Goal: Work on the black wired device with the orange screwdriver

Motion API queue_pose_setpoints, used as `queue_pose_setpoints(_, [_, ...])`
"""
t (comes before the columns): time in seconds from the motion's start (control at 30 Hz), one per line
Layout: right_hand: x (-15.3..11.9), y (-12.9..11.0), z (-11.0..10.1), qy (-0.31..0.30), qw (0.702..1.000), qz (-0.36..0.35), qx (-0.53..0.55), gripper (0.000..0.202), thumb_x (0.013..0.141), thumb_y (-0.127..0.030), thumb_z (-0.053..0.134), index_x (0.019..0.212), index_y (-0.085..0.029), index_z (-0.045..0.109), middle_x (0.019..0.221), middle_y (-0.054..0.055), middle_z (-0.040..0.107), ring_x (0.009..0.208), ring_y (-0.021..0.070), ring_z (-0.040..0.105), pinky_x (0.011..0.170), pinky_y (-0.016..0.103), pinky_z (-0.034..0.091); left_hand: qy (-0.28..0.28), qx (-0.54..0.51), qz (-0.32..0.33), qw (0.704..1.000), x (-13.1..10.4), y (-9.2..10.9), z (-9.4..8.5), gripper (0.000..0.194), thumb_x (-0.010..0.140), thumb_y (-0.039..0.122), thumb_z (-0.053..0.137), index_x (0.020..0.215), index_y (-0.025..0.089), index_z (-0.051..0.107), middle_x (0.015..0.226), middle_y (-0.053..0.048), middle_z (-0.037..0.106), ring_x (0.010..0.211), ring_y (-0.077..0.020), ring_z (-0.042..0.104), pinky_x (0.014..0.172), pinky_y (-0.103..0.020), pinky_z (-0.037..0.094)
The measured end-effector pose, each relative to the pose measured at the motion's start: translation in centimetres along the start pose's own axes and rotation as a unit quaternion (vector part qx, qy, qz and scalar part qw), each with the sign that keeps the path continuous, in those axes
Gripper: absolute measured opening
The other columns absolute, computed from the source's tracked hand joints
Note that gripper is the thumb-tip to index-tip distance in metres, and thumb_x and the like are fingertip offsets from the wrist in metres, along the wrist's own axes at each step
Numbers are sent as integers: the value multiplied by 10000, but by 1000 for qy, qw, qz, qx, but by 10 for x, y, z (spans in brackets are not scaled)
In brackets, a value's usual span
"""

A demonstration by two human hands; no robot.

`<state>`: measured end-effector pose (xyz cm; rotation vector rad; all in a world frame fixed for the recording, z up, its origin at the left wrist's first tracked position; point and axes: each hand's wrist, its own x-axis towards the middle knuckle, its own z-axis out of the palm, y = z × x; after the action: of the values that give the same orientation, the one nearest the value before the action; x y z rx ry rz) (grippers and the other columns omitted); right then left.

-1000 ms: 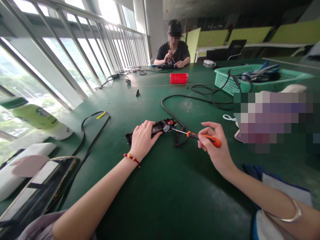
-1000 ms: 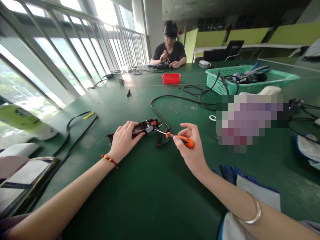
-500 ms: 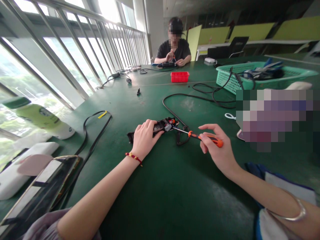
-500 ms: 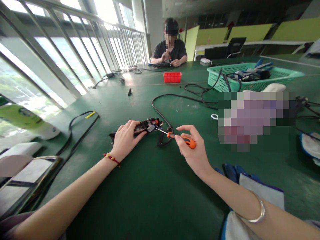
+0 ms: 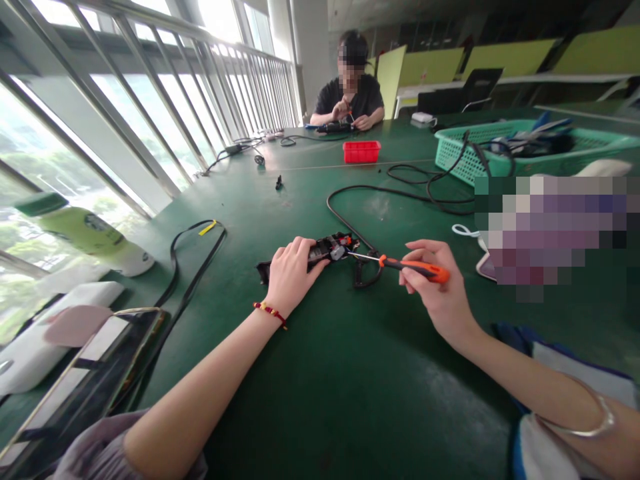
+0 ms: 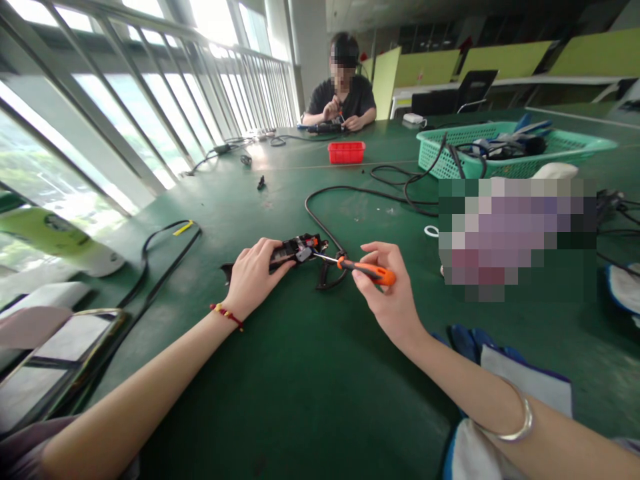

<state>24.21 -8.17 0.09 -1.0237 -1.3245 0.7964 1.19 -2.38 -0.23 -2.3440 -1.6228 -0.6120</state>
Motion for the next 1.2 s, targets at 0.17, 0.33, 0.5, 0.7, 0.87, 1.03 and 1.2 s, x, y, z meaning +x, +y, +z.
queue_pose_setpoints(0.17, [-3,0,0,-18,997,67,-28,150,848,-335,514,898,-197,543,463,-95,357,362,63,333,363,193,262,-5,-3,-4,1000,0,1,-1,304,857,418,523,1040,176,503,978,-52,596,881,-217,573,766,-323,388])
queue_pose_setpoints(0.33, [-1,1,-1,10,1000,-7,-12,310,741,-226,623,1018,-225,484,750,-38,531,570,96,530,522,226,431,-5,-4,0,1000,0,0,-1,309,860,421,514,1047,175,500,983,-52,593,886,-219,571,768,-328,388])
queue_pose_setpoints(0.5, [-2,-1,0,-40,996,74,-21,155,860,-324,474,933,-195,521,414,-102,375,344,81,360,370,206,313,-6,-5,-3,1000,0,0,0,298,863,418,512,1041,179,502,985,-53,594,888,-220,568,773,-327,385])
queue_pose_setpoints(0.7, [-1,0,0,-9,1000,11,-4,283,763,-261,609,1016,-221,488,676,-52,519,527,95,529,490,223,424,-8,-2,-2,1000,0,1,-1,312,859,424,521,1044,174,501,992,-55,597,896,-222,570,773,-325,381])
queue_pose_setpoints(0.87, [-1,-1,0,-18,999,39,-4,219,824,-291,546,1020,-221,479,531,-93,414,375,73,391,381,206,328,-9,-2,-3,1000,0,1,-1,317,857,424,526,1047,171,501,988,-50,595,884,-217,572,766,-323,385])
queue_pose_setpoints(1.03, [-1,-2,2,-19,999,-44,-20,372,753,-203,599,1087,-243,438,798,-27,482,604,103,513,561,243,443,-10,-9,-4,1000,0,0,0,309,863,423,510,1047,176,501,998,-58,594,893,-217,570,774,-335,390])
queue_pose_setpoints(1.2, [-10,-12,6,-114,980,-21,-163,273,820,-283,544,1083,-242,484,689,-35,491,540,104,476,544,237,410,-13,-11,-4,1000,0,-1,1,310,863,422,504,1053,176,498,999,-61,593,902,-222,571,780,-340,393])
